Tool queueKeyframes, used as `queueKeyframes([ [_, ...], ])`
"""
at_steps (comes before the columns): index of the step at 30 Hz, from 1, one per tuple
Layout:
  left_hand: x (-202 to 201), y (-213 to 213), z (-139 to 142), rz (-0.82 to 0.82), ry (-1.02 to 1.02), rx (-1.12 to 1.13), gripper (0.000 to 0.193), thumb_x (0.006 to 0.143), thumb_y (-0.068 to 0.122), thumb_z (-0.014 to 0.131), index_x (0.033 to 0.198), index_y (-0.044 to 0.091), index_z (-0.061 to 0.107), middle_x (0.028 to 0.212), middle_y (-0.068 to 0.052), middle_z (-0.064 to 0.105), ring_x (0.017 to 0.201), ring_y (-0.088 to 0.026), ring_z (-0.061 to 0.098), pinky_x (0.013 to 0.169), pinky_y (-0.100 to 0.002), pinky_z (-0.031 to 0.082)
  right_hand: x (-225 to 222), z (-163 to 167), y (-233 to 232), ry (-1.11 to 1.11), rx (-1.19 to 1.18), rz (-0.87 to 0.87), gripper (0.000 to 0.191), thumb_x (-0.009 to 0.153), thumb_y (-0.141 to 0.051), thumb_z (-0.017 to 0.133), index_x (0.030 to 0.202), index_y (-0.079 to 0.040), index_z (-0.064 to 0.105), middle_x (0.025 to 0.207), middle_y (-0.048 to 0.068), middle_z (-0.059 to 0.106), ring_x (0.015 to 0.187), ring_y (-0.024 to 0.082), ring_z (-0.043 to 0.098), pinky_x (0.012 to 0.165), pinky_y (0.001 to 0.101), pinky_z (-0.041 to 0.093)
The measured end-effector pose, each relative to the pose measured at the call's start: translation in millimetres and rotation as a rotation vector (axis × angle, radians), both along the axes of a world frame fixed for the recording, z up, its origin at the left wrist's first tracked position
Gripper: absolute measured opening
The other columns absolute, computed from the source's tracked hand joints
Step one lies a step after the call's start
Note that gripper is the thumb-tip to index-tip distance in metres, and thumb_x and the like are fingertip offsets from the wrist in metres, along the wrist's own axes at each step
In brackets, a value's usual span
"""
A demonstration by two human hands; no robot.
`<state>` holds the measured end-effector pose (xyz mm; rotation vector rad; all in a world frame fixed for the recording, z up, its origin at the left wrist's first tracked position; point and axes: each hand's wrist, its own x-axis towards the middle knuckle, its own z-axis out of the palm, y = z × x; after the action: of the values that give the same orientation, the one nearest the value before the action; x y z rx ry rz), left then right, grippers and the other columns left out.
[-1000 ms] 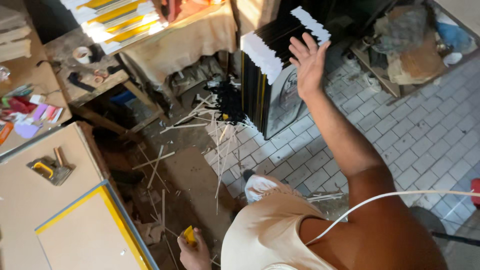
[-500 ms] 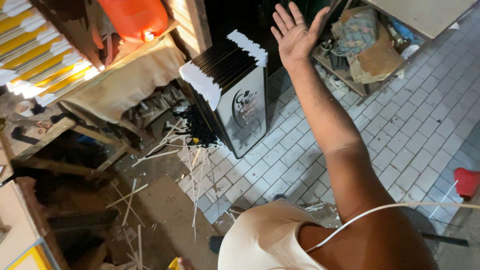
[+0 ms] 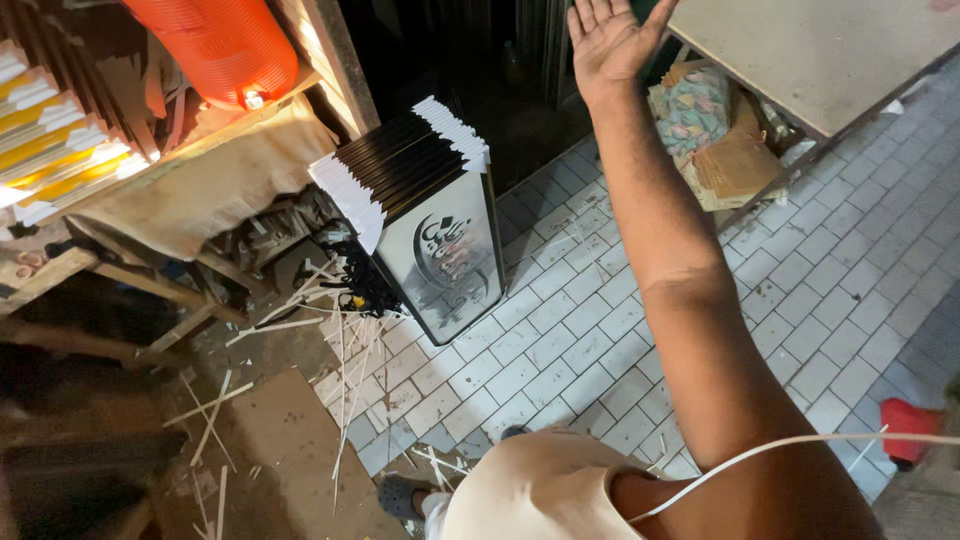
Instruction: The person assembles a picture frame by applying yellow tape to the edges of a board, then attaching white corner pieces using a staple gun. They repeat this process on multiple boards, stacking the finished frames on the table.
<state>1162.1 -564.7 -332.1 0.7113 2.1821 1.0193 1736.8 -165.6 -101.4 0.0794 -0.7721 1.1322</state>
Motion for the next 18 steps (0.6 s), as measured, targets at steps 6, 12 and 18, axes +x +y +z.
queueKeyframes([
  [6, 2, -33, 6, 0.024, 0.066, 0.015, 0.030, 0.100, 0.034, 0.067, 0.110, 0.005, 0.065, 0.086, -0.008, 0.079, 0.074, -0.018, 0.075, 0.068, -0.033, 0.056, 11, -15, -11, 0.009, -0.126, -0.004, 0.132, 0.082, -0.091, 0.043, 0.167, 0.006, 0.020, 0.177, 0.023, 0.020, 0.166, 0.036, 0.017, 0.136, 0.0484, 0.007],
  [12, -48, -83, 18, 0.072, 0.151, 0.004, 0.030, 0.100, 0.035, 0.066, 0.108, 0.006, 0.067, 0.086, -0.008, 0.080, 0.074, -0.019, 0.075, 0.069, -0.034, 0.056, -49, -41, -7, 0.183, -0.168, 0.282, 0.126, 0.086, -0.088, 0.039, 0.171, 0.001, 0.012, 0.182, 0.023, 0.018, 0.172, 0.039, 0.014, 0.136, 0.0497, 0.007],
  [18, -100, -89, 30, 0.256, -0.015, 0.019, 0.032, 0.096, 0.034, 0.065, 0.114, 0.008, 0.065, 0.084, -0.013, 0.079, 0.072, -0.022, 0.077, 0.063, -0.038, 0.058, -231, -95, -19, -0.171, -0.154, 0.421, 0.116, 0.091, -0.089, 0.027, 0.174, -0.007, 0.015, 0.183, 0.021, 0.016, 0.172, 0.039, 0.014, 0.137, 0.0537, 0.009],
])
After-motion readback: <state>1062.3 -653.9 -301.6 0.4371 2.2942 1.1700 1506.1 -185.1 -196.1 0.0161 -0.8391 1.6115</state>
